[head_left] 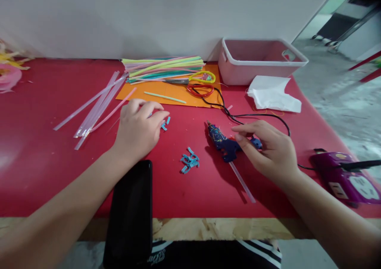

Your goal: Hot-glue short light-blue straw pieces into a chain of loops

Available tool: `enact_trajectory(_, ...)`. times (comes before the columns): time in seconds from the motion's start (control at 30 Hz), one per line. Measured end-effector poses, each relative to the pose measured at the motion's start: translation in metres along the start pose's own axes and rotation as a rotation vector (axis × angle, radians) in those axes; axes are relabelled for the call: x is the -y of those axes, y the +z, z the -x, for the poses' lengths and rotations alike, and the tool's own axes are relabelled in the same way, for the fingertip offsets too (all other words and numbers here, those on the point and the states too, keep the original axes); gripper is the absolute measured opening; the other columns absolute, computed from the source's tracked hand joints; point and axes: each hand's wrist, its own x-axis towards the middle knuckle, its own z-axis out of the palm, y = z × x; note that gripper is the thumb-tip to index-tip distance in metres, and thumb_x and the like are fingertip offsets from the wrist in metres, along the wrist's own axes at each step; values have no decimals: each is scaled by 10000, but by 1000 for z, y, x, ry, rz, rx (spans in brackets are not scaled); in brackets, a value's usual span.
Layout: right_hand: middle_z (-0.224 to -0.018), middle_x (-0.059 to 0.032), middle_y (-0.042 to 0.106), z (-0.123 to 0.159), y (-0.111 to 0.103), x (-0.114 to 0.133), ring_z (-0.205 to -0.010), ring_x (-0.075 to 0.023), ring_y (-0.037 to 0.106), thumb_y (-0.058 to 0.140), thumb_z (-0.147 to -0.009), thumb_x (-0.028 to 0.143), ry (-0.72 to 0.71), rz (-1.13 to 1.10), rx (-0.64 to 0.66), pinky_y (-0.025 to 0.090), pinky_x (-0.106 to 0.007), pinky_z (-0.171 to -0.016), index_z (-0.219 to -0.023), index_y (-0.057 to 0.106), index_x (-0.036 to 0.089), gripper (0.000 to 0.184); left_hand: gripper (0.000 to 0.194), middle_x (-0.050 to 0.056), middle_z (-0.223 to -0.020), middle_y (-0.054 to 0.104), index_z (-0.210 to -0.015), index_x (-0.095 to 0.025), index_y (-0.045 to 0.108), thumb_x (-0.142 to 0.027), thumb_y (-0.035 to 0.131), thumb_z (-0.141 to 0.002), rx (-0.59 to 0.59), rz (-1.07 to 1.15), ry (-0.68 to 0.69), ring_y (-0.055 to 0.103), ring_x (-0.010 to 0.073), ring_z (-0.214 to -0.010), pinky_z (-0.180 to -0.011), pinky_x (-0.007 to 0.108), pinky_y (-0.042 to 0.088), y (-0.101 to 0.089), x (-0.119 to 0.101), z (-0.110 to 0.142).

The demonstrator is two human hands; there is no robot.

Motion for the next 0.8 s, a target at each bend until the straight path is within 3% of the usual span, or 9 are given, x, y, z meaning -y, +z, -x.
enact_trajectory(0.1, -861, -56, 742, -1, 0, -1, -808, -212, 683, 605, -899, 183, -31, 10, 2, 553, -369, -745, -991, 713, 235, 151, 257, 107, -1107, 724, -1023, -163, 737, -259, 501, -994, 103, 166, 172, 594, 281, -1000, -933, 479, 477, -4, -14, -2)
enact_trajectory(0.17, -861, -51, 742, -1, 1, -1, -806, -204, 681, 606, -898, 176, -44, 12, 1, 550, -360, -741, -981, 710, 228, 143, 246, 101, -1114, 724, -1105, -143, 708, -223, 500, -1000, 231, 314, 288, 622, 243, -1019, -960, 425, 485, -3, -23, -3)
enact_trajectory(0.27, -854, -42, 737, -1, 1, -2, -803, -190, 678, 611, -896, 169, -55, 17, -1, 541, -341, -726, -984, 705, 225, 141, 239, 94, -1123, 710, -1149, -155, 693, -180, 520, -986, 395, 393, 325, 629, 238, -1041, -930, 391, 503, 2, -32, -3)
enact_trajectory(0.37, -856, -42, 739, -1, 1, -2, -796, -184, 675, 615, -898, 170, -64, 17, 2, 533, -334, -709, -982, 703, 226, 135, 229, 97, -1131, 683, -1146, -173, 696, -196, 537, -982, 456, 401, 299, 625, 247, -1064, -911, 384, 510, 7, -36, -1)
enact_trajectory(0.6, -829, -45, 724, -1, 0, 0, -771, -189, 666, 611, -910, 185, -70, 4, 6, 539, -353, -703, -964, 698, 232, 112, 208, 95, -1073, 690, -1064, -166, 689, -153, 500, -978, 388, 425, 278, 638, 228, -1010, -897, 367, 513, 8, -34, -2)
enact_trajectory(0.7, -842, -54, 732, -1, -1, 1, -778, -195, 673, 606, -911, 190, -70, 5, 7, 541, -357, -700, -963, 698, 228, 113, 220, 111, -1071, 699, -1066, -155, 679, -179, 478, -980, 250, 351, 155, 642, 244, -1006, -916, 399, 509, 1, -14, -8)
enact_trajectory(0.8, -853, -52, 736, -2, -1, 1, -786, -193, 674, 607, -908, 187, -69, 10, 4, 540, -352, -705, -966, 698, 227, 115, 214, 107, -1082, 712, -1073, -177, 682, -216, 507, -957, 185, 178, 41, 641, 278, -1032, -918, 428, 497, -7, 15, -13)
